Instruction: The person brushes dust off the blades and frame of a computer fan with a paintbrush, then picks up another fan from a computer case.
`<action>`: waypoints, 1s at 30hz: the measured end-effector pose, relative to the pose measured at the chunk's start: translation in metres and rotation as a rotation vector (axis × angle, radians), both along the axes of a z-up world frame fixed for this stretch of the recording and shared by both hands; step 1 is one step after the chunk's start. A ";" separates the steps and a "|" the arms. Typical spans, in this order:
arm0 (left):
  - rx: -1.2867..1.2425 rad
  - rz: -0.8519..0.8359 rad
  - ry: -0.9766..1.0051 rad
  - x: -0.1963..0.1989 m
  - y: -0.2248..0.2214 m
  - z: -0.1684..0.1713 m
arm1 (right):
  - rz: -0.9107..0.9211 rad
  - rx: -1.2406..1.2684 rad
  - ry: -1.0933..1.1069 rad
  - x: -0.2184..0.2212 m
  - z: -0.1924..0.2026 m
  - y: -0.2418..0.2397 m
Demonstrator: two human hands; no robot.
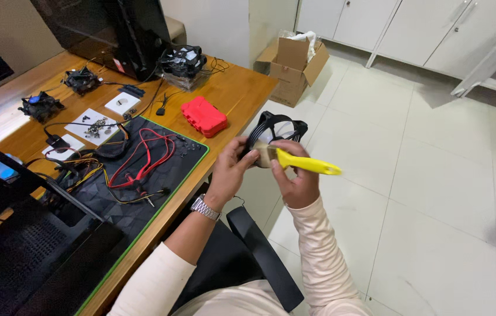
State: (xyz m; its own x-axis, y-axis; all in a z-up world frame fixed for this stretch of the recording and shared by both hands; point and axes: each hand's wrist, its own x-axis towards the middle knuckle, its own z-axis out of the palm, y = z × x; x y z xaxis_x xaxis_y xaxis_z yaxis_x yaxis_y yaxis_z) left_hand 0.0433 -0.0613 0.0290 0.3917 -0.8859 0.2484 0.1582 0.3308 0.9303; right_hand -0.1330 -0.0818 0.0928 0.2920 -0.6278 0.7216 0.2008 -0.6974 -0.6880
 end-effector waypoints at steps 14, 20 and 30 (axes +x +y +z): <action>-0.028 0.062 0.091 0.001 0.027 -0.007 | -0.020 -0.058 -0.020 -0.001 0.005 0.010; -0.092 0.117 0.286 0.000 0.030 -0.008 | -0.079 -0.062 -0.128 -0.003 0.003 0.019; -0.173 0.122 0.361 0.000 0.047 -0.009 | -0.011 -0.040 -0.109 0.004 -0.006 0.037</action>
